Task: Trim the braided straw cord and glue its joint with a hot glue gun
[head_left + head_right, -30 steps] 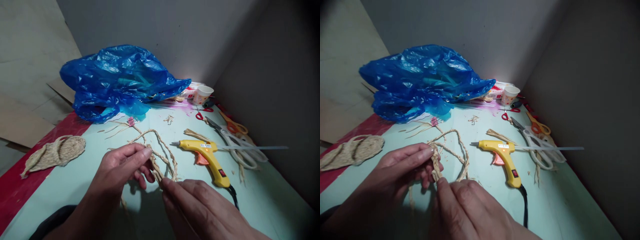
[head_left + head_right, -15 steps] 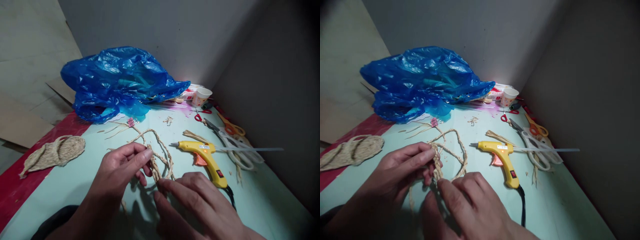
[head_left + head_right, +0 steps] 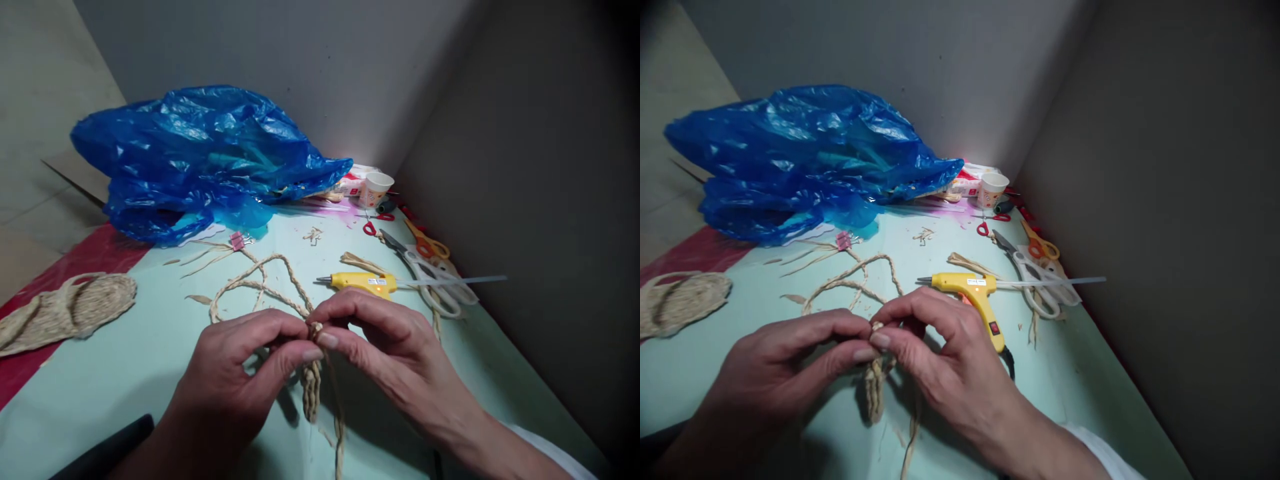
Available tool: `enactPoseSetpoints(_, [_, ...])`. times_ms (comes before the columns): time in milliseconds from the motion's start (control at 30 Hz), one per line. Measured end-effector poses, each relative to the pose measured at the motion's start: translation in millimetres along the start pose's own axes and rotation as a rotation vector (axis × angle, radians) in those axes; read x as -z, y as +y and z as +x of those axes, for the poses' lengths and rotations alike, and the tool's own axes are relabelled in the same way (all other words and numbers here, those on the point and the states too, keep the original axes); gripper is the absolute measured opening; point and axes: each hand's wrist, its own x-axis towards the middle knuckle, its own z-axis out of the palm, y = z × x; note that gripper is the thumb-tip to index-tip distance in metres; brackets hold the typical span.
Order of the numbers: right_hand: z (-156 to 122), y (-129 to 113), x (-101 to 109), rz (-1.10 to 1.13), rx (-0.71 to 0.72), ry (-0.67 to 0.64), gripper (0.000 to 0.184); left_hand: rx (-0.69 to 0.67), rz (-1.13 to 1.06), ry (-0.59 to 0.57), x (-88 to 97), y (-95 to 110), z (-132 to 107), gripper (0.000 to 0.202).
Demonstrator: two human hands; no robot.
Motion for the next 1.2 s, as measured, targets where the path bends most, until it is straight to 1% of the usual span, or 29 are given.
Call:
enactPoseSetpoints(67, [-0.8,0.6,-0.6,0.032,-0.027,0.022,0.008,0.024,-0.043,-0.001,0.3,-1.8,1.6,0.009])
enactPoseSetpoints(167, [-1.5,2.3,-1.6,0.08,-0.05,0.117,0.009,0.11,-0.131,0.012,-0.8,-4.7,2.1,0.005])
enactPoseSetpoints(200, [-1.8,2.7,-1.9,0.094,-0.061,0.158,0.009,0.134,-0.149,0.016,-2.0,-5.2,1.0,0.01])
enactPoseSetpoints(267, [-2.6,3.2,-2.5,0.129,-0.074,0.232,0.007,0.161,-0.124,0.034,-5.7,-5.4,-3.6,0.028])
enactPoseSetpoints(333, [-3.7,2.9,-3.4,0.168,-0.073,0.28,0.005,0.166,-0.022,0.074,-10.6,-5.0,-10.3,0.042])
enactPoseSetpoints(367, [-4.4,2.6,-4.0,0.188,-0.067,0.294,0.004,0.156,0.044,0.11,-13.2,-5.1,-13.8,0.044])
enactPoseSetpoints(433, [-5.9,1.9,-5.3,0.216,-0.055,0.316,0.003,0.074,0.15,0.191,-17.4,-6.5,-19.1,0.035])
enactPoseSetpoints(500, [-7.5,1.7,-6.4,0.229,-0.04,0.341,0.003,-0.094,0.206,0.255,-19.4,-10.4,-21.1,0.023])
enactPoseSetpoints(533, [-8.4,1.8,-6.7,0.226,-0.034,0.35,0.003,-0.198,0.233,0.278,-19.2,-13.1,-20.8,0.02])
enactPoseSetpoints(633, [-10.9,3.3,-7.2,0.182,-0.001,0.369,0.005,-0.53,0.42,0.278,-15.6,-22.5,-17.9,0.023])
enactPoseSetpoints(667, [-11.6,3.9,-7.2,0.166,0.014,0.374,0.007,-0.629,0.519,0.246,-14.1,-25.3,-17.3,0.024])
enactPoseSetpoints(733, [-13.0,5.1,-7.2,0.138,0.056,0.391,0.01,-0.663,0.63,0.282,-12.1,-28.8,-17.4,0.021])
enactPoseSetpoints(833, [-14.8,5.8,-6.8,0.083,0.125,0.426,0.016,-0.63,0.665,0.311,-12.0,-28.5,-20.4,0.02])
enactPoseSetpoints(1033, [-16.3,3.2,-6.4,-0.012,0.22,0.446,0.022,-0.584,0.634,0.219,-12.9,-26.1,-23.9,0.022])
enactPoseSetpoints(1200, [-16.6,3.8,-6.6,-0.008,0.326,0.44,0.032,-0.639,0.59,0.132,-7.9,-36.3,-19.2,0.024])
